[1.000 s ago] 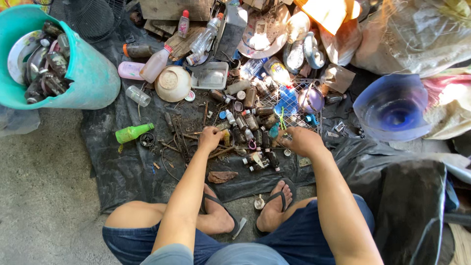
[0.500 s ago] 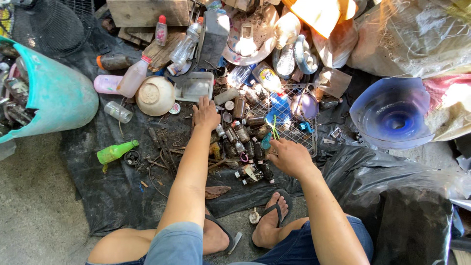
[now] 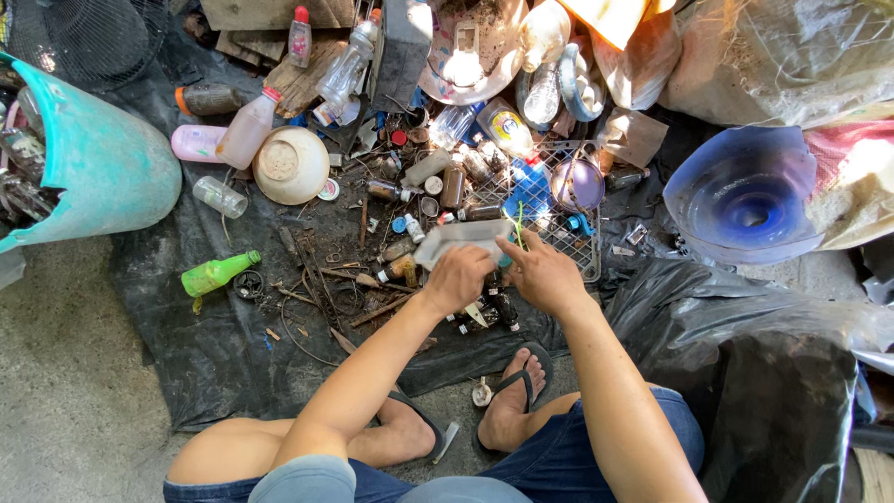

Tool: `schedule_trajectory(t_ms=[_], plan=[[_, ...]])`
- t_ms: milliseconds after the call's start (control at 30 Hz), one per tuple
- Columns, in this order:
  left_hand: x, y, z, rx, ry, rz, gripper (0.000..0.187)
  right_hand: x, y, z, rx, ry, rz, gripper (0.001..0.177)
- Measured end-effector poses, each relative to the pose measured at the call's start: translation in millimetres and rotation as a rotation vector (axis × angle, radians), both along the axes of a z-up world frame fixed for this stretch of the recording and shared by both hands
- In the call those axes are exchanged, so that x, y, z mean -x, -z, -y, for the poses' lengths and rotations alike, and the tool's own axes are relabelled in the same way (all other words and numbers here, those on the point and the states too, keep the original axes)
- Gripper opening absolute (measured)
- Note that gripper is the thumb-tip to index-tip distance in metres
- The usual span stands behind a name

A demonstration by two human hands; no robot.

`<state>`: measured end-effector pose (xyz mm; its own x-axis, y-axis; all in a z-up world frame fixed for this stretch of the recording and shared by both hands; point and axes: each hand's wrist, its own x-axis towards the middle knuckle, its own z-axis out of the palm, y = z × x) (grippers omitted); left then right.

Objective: The person sorts through a large pile of discarded items on a tarp on the ground, picking up plastic bottles, various mechanical parts, and plastic containers by hand and placing them into a black trash bag.

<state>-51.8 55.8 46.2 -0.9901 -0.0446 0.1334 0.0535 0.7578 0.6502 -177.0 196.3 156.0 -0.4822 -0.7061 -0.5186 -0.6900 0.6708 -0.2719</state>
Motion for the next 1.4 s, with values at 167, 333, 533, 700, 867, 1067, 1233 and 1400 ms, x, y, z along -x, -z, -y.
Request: schedule_trajectory(t_ms=[167,333,533,700,867,1067,1233,1400], plan=[[0.4,-48.1,6.0,-0.313,0.105,0.020,0.014,-3.4,-2.9,-9.1,0.106,0.016,-0.005,0.038],[10.3,-19.7,26.5,-0.366,-0.111,0.008,0.019,-3.6,-8.1,-7.6,-0.048,0.010,0.066,0.019],[39.9,122.3,106.0,-0.204,-0.575,0.446,0.028,-2.1,1.0,-11.9,-0.121,-0.059,0.045,0.018],[59.8,201.0,139.1,0.042,-0.559,0.486,0.067,-0.8,-2.2,-12.3,-0.107,-0.074,0.065,0.019],[81.1,192.8,135.1,0.169,-0.463,0.696,0.074,0.6,-7.4,-5.7,-0.162,-0.106,0.086,0.021],[68.5,137.1,137.4,0.090,-0.406,0.826,0.047,4.5,-12.0,-0.9,-0.182,-0.124,0.075,0.028],[83.7,97.6,157.9,0.136,-0.279,0.976,0.040,4.1,-13.4,0.4,-0.184,-0.138,0.065,0.029],[122.8,103.2,158.0,0.016,-0.477,0.854,0.053,2.3,-14.1,0.0,-0.182,-0.147,0.066,0.027]])
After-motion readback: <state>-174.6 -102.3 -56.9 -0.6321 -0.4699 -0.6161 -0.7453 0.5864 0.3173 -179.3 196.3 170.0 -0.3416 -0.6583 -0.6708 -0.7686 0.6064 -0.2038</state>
